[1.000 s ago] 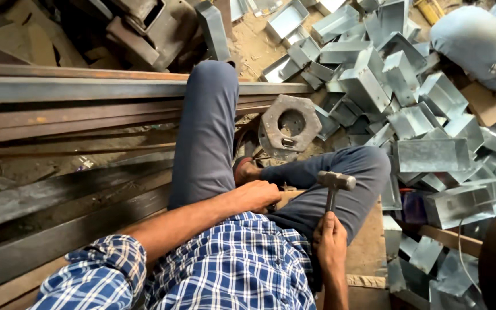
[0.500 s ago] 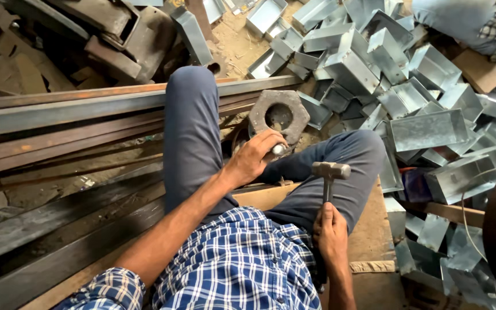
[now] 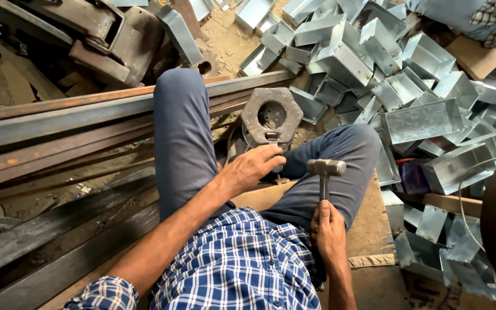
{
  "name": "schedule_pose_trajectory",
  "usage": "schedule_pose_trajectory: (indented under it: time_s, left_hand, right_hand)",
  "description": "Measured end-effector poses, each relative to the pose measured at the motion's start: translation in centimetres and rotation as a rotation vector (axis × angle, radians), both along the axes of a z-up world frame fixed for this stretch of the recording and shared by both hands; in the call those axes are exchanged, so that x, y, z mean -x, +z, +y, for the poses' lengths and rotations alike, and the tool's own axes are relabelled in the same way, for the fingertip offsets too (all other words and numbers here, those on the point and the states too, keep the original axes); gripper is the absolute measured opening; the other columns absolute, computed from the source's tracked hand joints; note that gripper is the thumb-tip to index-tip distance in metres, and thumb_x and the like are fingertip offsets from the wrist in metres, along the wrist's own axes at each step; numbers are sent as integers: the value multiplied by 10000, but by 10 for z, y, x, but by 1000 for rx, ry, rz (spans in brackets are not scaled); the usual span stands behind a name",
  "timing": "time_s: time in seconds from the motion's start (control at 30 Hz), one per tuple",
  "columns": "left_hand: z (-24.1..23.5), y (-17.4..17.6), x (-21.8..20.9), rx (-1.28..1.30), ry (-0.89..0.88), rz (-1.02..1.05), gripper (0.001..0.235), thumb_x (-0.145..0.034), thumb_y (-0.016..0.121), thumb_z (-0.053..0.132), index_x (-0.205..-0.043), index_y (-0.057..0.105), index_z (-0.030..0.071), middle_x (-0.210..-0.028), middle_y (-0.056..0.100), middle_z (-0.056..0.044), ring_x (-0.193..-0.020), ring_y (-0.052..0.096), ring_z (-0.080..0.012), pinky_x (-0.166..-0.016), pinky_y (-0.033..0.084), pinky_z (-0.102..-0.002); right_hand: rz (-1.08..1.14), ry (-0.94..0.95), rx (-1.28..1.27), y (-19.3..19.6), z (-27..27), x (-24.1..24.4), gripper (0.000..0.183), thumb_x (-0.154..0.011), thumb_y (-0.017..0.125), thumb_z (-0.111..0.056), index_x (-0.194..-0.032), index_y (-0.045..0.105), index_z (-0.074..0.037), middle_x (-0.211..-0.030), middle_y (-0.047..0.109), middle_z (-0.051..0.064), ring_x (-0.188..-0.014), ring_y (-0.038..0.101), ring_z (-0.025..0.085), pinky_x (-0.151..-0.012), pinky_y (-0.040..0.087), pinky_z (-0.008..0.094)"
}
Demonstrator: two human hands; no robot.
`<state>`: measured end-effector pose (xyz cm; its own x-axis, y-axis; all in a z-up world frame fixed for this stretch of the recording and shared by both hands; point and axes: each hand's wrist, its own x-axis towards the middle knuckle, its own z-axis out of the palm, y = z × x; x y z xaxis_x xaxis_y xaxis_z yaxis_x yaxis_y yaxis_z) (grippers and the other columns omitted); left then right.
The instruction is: The person sits on the floor and uses a hammer and a punch to shape a hexagonal metal piece.
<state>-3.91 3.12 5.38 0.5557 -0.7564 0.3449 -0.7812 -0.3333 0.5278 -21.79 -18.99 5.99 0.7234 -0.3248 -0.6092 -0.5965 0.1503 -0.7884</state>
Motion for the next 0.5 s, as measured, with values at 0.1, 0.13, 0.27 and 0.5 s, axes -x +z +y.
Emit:
schedule_pose_trajectory:
  time_s: [0.1, 0.13, 0.27, 0.5]
  left_hand:
    - [-4, -5, 2, -34, 3, 76, 369, -885, 546, 2, -1247, 605, 41, -1365, 617, -135, -1318, 569, -332, -1057, 497, -388]
    - [-6, -6, 0, -23, -28, 69, 385, -890, 546, 8, -1272, 585, 25, -1355, 608, -156, -1325, 561, -346, -1067, 495, -391]
    - [-12, -9, 2, -9, -40, 176, 277, -971, 571, 70, -1240, 575, 7, -1320, 601, -186, -1317, 544, -369, -1031, 492, -404]
    - [-24, -2, -8, 55, -40, -38, 369, -857, 564, 23, -1226, 575, 15, -1265, 641, -175, -1265, 603, -362, -1060, 509, -433]
  right_hand:
    - [24, -9, -9, 4, 1, -2, 458, -1063, 421, -458, -770, 473, -110, -578, 380, -43, -437, 314, 62, -377, 250, 241]
    - [24, -10, -8, 5, 2, -3, 458, -1063, 421, -458, -770, 473, -110, -578, 380, -43, -437, 314, 62, -377, 250, 241]
    - [28, -11, -7, 3, 1, -2, 459, -1065, 424, -470, -776, 473, -117, -587, 376, -50, -447, 315, 53, -385, 251, 232]
    - [5, -22, -17, -11, -4, -1, 443, -1051, 446, -452, -767, 475, -113, -586, 373, -50, -443, 314, 61, -377, 243, 243]
